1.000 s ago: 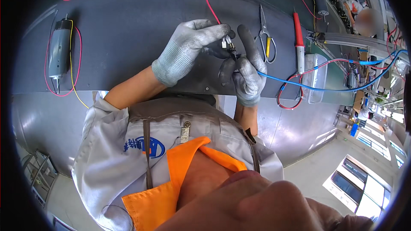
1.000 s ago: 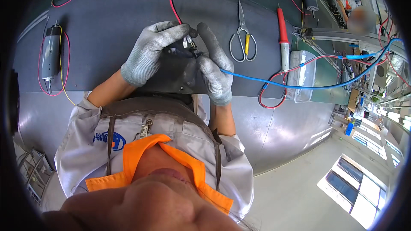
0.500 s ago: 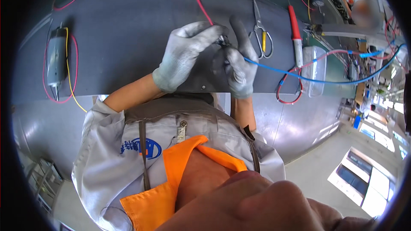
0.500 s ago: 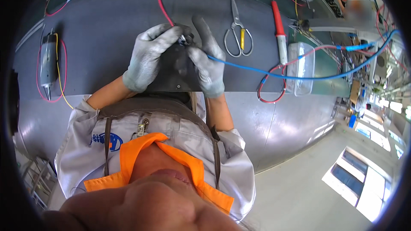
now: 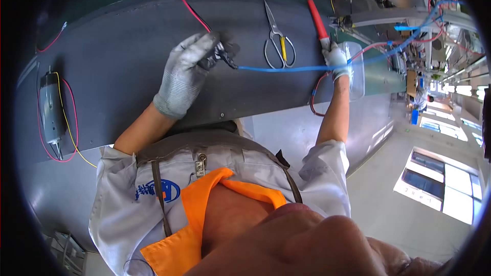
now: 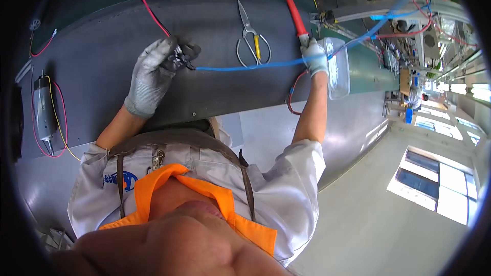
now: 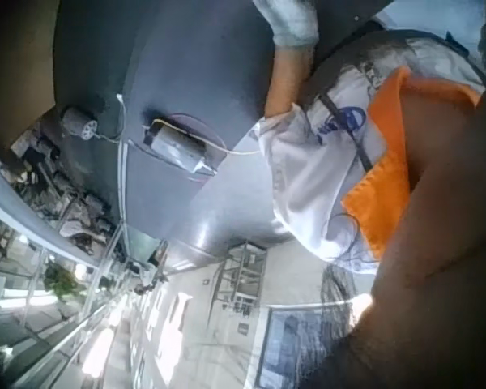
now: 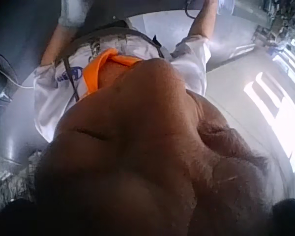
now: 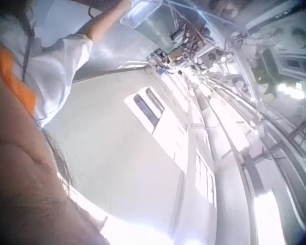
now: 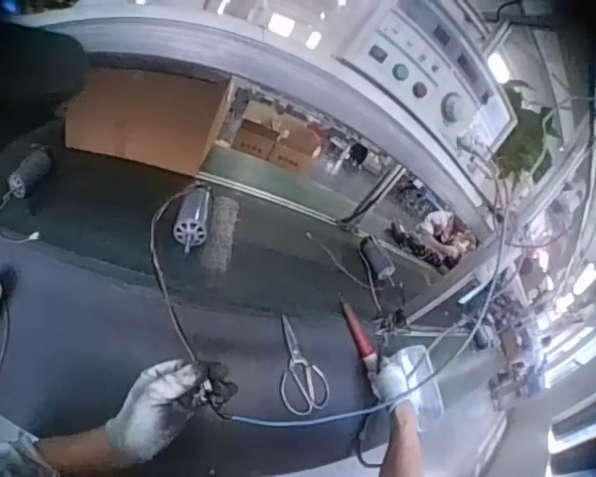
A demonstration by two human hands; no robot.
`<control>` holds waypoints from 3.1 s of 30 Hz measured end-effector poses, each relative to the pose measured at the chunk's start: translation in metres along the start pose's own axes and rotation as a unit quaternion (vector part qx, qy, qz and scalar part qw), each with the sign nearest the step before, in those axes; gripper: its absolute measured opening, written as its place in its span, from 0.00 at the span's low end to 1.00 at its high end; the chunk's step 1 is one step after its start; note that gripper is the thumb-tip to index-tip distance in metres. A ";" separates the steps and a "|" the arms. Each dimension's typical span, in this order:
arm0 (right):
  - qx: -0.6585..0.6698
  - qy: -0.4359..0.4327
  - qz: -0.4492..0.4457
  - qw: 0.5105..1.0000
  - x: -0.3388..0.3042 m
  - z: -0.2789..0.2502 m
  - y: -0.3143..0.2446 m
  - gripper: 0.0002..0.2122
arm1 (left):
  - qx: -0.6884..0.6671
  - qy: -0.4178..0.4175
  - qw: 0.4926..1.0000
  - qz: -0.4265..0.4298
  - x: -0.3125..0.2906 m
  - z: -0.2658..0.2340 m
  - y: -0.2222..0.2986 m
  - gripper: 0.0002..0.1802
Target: Assembling components and wiring onto electric motors in a factory setting.
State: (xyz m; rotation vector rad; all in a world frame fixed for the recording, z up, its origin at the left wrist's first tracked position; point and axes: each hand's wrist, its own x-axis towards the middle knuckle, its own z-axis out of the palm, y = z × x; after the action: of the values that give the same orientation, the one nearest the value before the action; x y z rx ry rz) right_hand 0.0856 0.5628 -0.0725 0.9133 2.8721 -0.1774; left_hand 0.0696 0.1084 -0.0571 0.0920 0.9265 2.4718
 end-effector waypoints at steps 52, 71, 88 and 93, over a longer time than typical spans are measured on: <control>0.463 -0.172 -0.424 0.759 -0.157 -0.029 -0.151 0.19 | 0.312 0.112 0.931 0.150 0.029 -0.090 0.025 0.06; -0.114 0.175 -0.048 0.977 0.312 -0.071 -0.063 0.36 | 0.773 -0.464 0.409 0.143 0.115 -0.021 -0.012 0.22; 0.028 0.132 -0.072 0.988 0.288 0.002 -0.157 0.50 | 0.655 -0.457 0.546 0.253 0.166 0.009 -0.093 0.27; 0.486 0.070 -0.010 0.871 0.193 0.040 -0.243 0.51 | 0.650 -0.133 0.647 0.376 0.173 -0.001 -0.076 0.25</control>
State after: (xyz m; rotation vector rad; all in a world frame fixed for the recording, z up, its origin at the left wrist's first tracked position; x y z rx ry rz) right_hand -0.2086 0.4686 -0.1230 1.0095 2.8267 -1.7283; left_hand -0.0501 0.2385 -0.1249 1.5092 2.6734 1.5895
